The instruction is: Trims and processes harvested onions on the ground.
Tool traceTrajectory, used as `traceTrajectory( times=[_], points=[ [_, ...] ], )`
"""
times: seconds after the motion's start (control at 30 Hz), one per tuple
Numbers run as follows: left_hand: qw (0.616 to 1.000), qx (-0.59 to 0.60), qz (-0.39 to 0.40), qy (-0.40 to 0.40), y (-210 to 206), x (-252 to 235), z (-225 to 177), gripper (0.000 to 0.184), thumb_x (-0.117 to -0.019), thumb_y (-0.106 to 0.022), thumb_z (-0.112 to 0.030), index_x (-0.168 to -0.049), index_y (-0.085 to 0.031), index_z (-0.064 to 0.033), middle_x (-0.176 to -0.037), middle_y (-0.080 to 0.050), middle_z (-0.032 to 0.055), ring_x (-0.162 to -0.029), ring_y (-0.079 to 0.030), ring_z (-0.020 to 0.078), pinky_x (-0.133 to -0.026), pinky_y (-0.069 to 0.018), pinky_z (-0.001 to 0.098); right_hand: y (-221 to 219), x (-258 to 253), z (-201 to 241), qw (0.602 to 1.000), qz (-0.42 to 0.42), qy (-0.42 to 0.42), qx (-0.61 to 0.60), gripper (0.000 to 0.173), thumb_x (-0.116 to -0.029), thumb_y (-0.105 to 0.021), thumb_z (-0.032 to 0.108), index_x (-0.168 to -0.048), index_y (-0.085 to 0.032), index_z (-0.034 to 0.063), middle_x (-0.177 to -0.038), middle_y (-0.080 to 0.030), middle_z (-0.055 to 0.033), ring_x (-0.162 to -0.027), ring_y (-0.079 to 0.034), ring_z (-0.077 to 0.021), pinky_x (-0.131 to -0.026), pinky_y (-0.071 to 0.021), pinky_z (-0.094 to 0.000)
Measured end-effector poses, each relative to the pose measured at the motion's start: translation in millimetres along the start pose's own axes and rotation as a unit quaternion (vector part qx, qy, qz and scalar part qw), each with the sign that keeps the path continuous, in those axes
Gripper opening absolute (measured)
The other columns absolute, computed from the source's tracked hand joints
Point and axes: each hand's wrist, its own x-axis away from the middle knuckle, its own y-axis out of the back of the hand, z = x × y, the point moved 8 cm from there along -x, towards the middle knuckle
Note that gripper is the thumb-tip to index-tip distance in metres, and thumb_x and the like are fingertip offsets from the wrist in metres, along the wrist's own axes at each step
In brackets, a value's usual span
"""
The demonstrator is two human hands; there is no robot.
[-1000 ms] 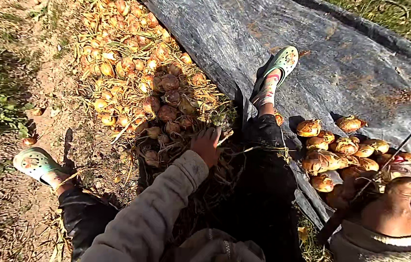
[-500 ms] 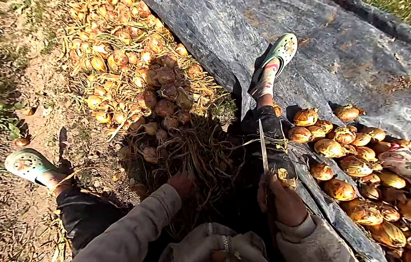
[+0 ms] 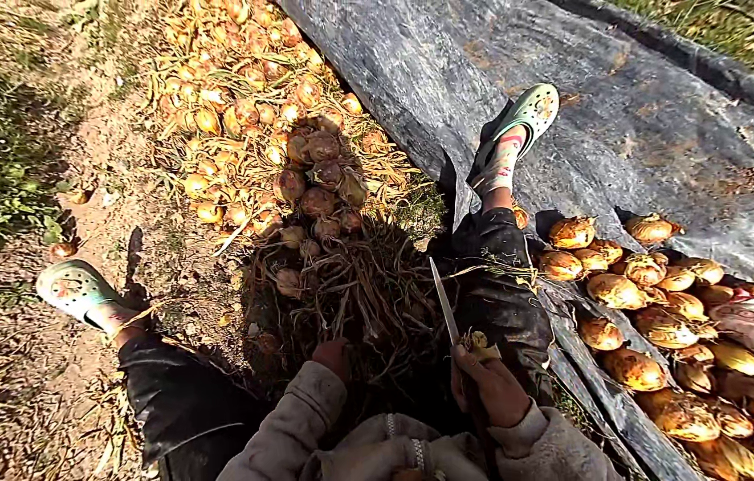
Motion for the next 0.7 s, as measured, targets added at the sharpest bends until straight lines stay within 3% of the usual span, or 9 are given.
traceTrajectory(
  times=[0.1,0.17,0.2,0.27,0.3,0.37,0.43,0.53,0.7],
  points=[
    [0.998,-0.053,-0.026,0.022,11.5,4.9,-2.6,0.049,-0.1099,-0.047,-0.028,-0.153,-0.045,-0.0054,-0.147,-0.054,0.0266,-0.135,-0.054,0.0436,-0.113,-0.0407,0.0591,-5.6,-5.1,-11.3,0.999,0.022,-0.039,0.007,0.032,-0.1058,-0.037,0.019,-0.082,-0.055,0.0091,-0.052,-0.055,0.0025,-0.040,-0.053,-0.0066,-0.042,-0.0477,-0.0200],
    [0.989,-0.108,-0.095,0.037,24.3,16.0,-14.0,0.074,-0.1007,-0.063,-0.037,-0.164,-0.027,-0.0217,-0.162,-0.035,0.0243,-0.145,-0.039,0.0482,-0.110,-0.0362,0.0690,-5.4,-5.6,-13.2,0.998,0.023,-0.055,0.006,0.030,-0.1062,-0.037,0.018,-0.085,-0.055,0.0074,-0.052,-0.055,0.0014,-0.041,-0.054,-0.0079,-0.042,-0.0485,-0.0209],
    [0.982,-0.127,-0.136,0.020,29.0,21.5,-21.5,0.079,-0.0963,-0.068,-0.040,-0.163,-0.029,-0.0253,-0.164,-0.030,0.0247,-0.149,-0.030,0.0506,-0.110,-0.0318,0.0728,-4.0,-5.4,-13.5,0.998,0.017,-0.063,0.005,0.029,-0.1067,-0.037,0.018,-0.087,-0.056,0.0065,-0.053,-0.055,0.0008,-0.041,-0.054,-0.0084,-0.042,-0.0487,-0.0213],
    [0.962,-0.131,-0.226,-0.077,31.2,30.9,-39.6,0.062,-0.0935,-0.070,-0.041,-0.147,-0.056,-0.0135,-0.150,-0.047,0.0293,-0.141,-0.041,0.0531,-0.104,-0.0380,0.0706,0.8,-6.6,-14.0,0.996,0.001,-0.084,0.001,0.026,-0.1100,-0.037,0.017,-0.094,-0.053,0.0048,-0.056,-0.054,0.0000,-0.043,-0.054,-0.0095,-0.044,-0.0499,-0.0227],
    [0.964,-0.111,-0.216,-0.109,25.6,30.6,-47.2,0.053,-0.0961,-0.067,-0.042,-0.134,-0.066,-0.0051,-0.139,-0.057,0.0295,-0.132,-0.051,0.0508,-0.103,-0.0435,0.0660,3.4,-8.5,-15.9,0.996,-0.006,-0.092,-0.006,0.027,-0.1105,-0.036,0.018,-0.095,-0.053,0.0044,-0.056,-0.054,-0.0004,-0.043,-0.055,-0.0100,-0.044,-0.0502,-0.0232],
    [0.997,-0.025,-0.031,-0.061,-3.4,13.7,-51.5,0.061,-0.1057,-0.048,-0.052,-0.130,-0.065,0.0019,-0.133,-0.062,0.0264,-0.127,-0.059,0.0413,-0.109,-0.0451,0.0569,6.4,-12.3,-19.8,0.994,-0.011,-0.104,-0.017,0.031,-0.1111,-0.034,0.019,-0.093,-0.054,0.0041,-0.056,-0.054,-0.0008,-0.043,-0.054,-0.0105,-0.043,-0.0499,-0.0236],
    [0.991,0.100,0.087,0.019,-40.6,-11.1,-44.3,0.076,-0.1036,-0.042,-0.064,-0.125,-0.066,0.0060,-0.128,-0.064,0.0288,-0.124,-0.061,0.0408,-0.107,-0.0450,0.0582,5.2,-14.8,-21.4,0.993,-0.009,-0.113,-0.020,0.032,-0.1117,-0.033,0.021,-0.094,-0.054,0.0036,-0.057,-0.054,-0.0015,-0.043,-0.054,-0.0111,-0.044,-0.0500,-0.0245],
    [0.973,0.189,0.093,0.090,-63.8,-33.1,-47.9,0.079,-0.0983,-0.055,-0.065,-0.129,-0.062,0.0078,-0.135,-0.060,0.0283,-0.130,-0.057,0.0386,-0.111,-0.0422,0.0555,2.9,-16.2,-23.0,0.993,-0.004,-0.112,-0.028,0.030,-0.1113,-0.034,0.021,-0.094,-0.053,0.0036,-0.056,-0.053,-0.0012,-0.043,-0.054,-0.0113,-0.044,-0.0504,-0.0249],
    [0.966,0.228,0.053,0.107,-72.9,-47.7,-53.0,0.067,-0.0968,-0.066,-0.053,-0.130,-0.062,0.0055,-0.135,-0.062,0.0252,-0.128,-0.059,0.0357,-0.109,-0.0452,0.0531,5.5,-18.4,-25.2,0.993,-0.002,-0.112,-0.033,0.029,-0.1110,-0.035,0.021,-0.096,-0.053,0.0030,-0.056,-0.054,-0.0020,-0.043,-0.055,-0.0120,-0.044,-0.0510,-0.0249]
  ],
)
